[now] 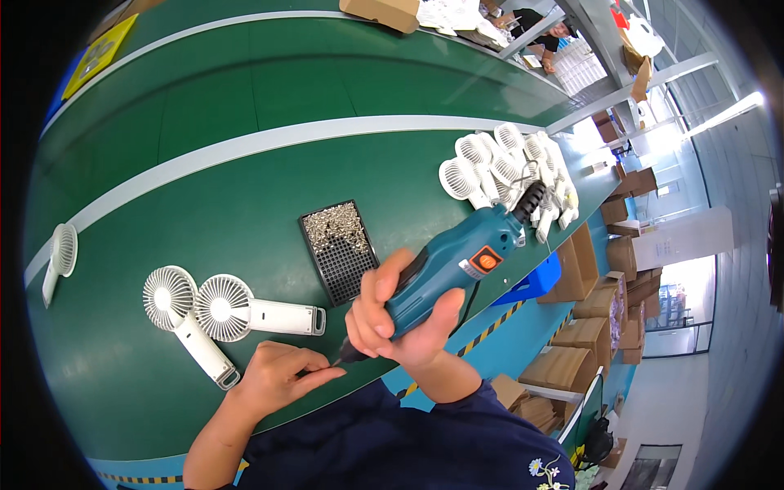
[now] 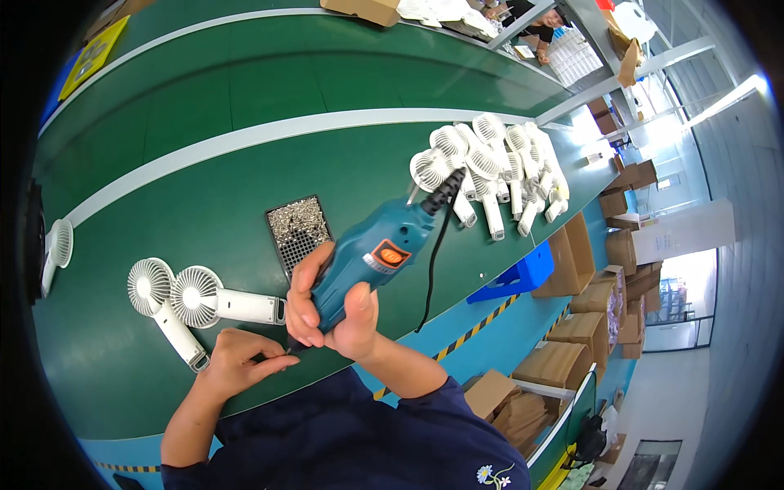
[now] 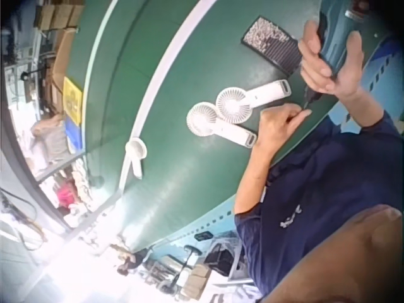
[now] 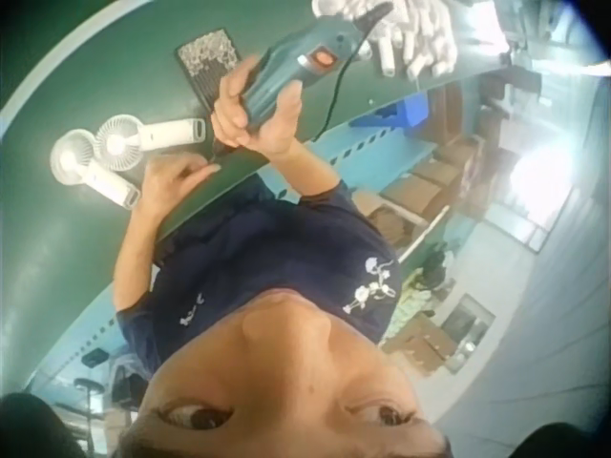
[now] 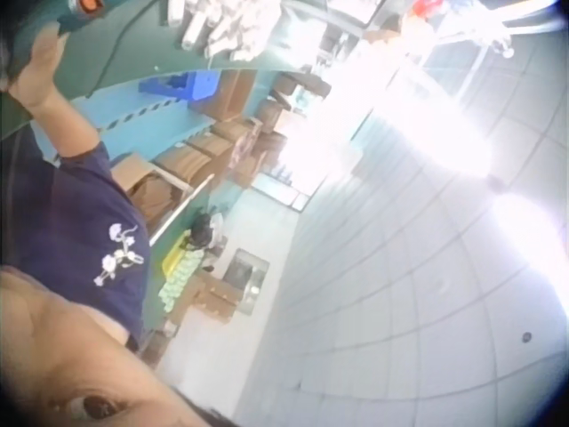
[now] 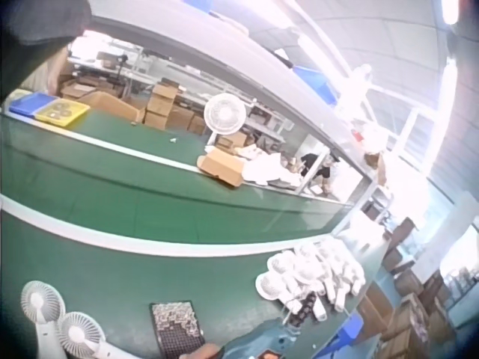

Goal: Assembling portable handheld fans by screwing the casing together using an electric screwdriver.

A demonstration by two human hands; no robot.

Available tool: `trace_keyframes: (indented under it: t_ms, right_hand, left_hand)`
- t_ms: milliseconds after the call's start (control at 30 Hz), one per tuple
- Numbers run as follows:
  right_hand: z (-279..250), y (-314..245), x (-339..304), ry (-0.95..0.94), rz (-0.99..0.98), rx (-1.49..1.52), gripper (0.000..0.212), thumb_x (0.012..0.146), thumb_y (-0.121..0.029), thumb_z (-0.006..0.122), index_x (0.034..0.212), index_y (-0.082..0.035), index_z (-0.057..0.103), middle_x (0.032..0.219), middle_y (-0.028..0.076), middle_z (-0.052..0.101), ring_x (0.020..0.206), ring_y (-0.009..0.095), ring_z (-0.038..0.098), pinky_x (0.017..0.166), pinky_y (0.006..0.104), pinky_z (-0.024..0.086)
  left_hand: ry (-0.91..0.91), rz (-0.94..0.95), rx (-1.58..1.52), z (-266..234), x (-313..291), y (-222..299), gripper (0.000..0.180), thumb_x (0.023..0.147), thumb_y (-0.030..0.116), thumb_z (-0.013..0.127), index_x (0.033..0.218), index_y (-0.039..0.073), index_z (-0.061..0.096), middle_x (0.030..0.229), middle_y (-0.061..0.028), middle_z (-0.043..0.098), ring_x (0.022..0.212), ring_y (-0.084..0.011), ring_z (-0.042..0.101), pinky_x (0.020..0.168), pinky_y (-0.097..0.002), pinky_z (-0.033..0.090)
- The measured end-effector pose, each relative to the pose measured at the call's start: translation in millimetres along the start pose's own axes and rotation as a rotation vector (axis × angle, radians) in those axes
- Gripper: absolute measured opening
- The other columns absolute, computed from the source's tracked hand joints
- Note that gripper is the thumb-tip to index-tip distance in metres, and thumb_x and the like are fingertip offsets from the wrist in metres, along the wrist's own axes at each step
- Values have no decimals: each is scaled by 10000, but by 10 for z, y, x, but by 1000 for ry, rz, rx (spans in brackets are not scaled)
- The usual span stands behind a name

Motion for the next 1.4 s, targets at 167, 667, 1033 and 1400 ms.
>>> trace_keyframes:
  t_ms: [167, 667, 1033, 1400]
  right_hand:
    - [70, -76, -21, -159, 47, 84, 690, 759, -690, 622, 993, -57, 480, 668, 41, 498, 476, 138, 469, 415, 284, 391]
    - [112, 212, -15, -269, -371, -407, 740, 764, -684, 619, 1074, -31, 460, 764, 75, 547, 512, 163, 515, 457, 296, 442]
    - [87, 209, 83, -357, -445, -395, 779, 724, -621, 698, 1083, 21, 445, 791, 98, 557, 538, 165, 536, 474, 290, 461]
    - [47, 197, 42, -243, -361, -410, 719, 758, -633, 657, 1072, -18, 456, 790, 87, 550, 557, 166, 519, 501, 305, 439]
  left_hand:
    - [-103, 70, -44, 8, 70, -11, 200, 788, 193, 755, 725, 57, 621, 578, -76, 567, 492, -254, 566, 459, -367, 432]
    - [-52, -357, 124, -47, -3, -3, 301, 798, 136, 705, 1024, 59, 522, 477, -35, 455, 402, -229, 486, 422, -360, 353]
    - [-16, -266, 145, -36, 27, -48, 434, 780, 128, 712, 1147, 90, 483, 500, -12, 432, 414, -207, 472, 432, -336, 364]
    - [-53, -273, 193, -56, 37, -21, 391, 818, 146, 678, 1145, 66, 481, 500, -46, 524, 459, -263, 566, 447, -363, 445]
Point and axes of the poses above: each hand's wrist, its own x-axis towards the middle knuckle, its own z-axis out of the palm, y = z × x, the point moved 1 cm from there along x, towards the middle knuckle
